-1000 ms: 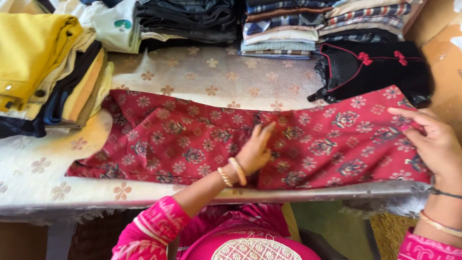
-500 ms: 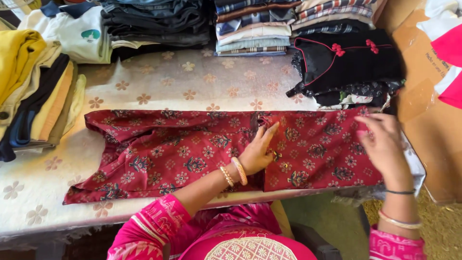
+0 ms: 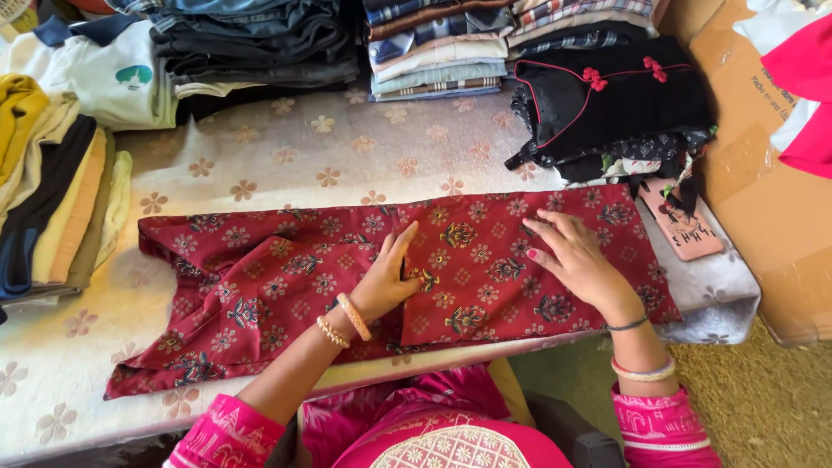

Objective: Folding a red patterned shirt on a table next to stacks of other garments.

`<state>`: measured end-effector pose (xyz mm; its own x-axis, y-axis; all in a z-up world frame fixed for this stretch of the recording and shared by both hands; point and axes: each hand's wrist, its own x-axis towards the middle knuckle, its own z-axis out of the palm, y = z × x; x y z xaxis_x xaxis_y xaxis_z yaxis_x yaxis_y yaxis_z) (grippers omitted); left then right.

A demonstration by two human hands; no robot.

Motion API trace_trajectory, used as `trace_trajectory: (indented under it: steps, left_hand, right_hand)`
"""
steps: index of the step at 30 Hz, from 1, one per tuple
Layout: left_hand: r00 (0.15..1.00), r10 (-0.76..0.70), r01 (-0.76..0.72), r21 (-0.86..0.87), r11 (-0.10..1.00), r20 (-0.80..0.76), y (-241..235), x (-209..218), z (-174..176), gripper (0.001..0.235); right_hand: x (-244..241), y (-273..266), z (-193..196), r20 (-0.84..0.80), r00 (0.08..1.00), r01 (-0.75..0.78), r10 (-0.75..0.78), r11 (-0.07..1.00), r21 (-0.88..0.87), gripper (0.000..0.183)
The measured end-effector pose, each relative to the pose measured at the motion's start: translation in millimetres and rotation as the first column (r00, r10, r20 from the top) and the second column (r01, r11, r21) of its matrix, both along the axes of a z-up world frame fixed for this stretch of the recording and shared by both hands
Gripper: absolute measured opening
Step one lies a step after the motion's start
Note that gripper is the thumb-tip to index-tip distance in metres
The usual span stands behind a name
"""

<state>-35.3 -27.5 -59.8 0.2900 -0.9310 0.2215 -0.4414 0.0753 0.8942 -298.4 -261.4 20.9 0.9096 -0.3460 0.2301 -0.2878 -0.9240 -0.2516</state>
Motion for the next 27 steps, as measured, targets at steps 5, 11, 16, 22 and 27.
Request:
trace_trajectory:
  steps: [5,11,16,22,27]
  left_hand:
    - [0.998,-0.021,0.019,-0.044,0.999,-0.051,10.1,-9.5,33.0,0.096]
    - [0.996,0.032,-0.029,0.033,0.999,-0.083,22.0,-6.6,40.6,0.096]
    - [0.998,0.047,-0.048,0.033,0.998,0.047,35.2,0.2,47.8,0.098]
    - [0.988,0.152,-0.151,0.085,0.985,-0.011,60.8,16.5,64.0,0.093]
    - [0.977,0.11,-0.111,-0.006,0.994,0.182,77.9,30.8,32.2,0.095]
  right_hand:
    - [-7.6,-16.4,-20.0,-0.03,0.999,0.037,-0.037,0.999,-0.024,0.056]
    - [-29.1,-34.7,-31.7,0.012,0.994,0.109,-0.109,0.991,-0.081,0.06]
    - [-33.4,-36.8,-33.4,-0.008,0.993,0.117,-0.119,0.986,-0.117,0.062]
    - [-24.1,-24.2,-26.0,0.035,0.991,0.131,-0.128,0.986,-0.105,0.064]
    - [-22.4,-32.0,-34.2,0.001,0.996,0.093,-0.093,0.993,-0.07,0.063]
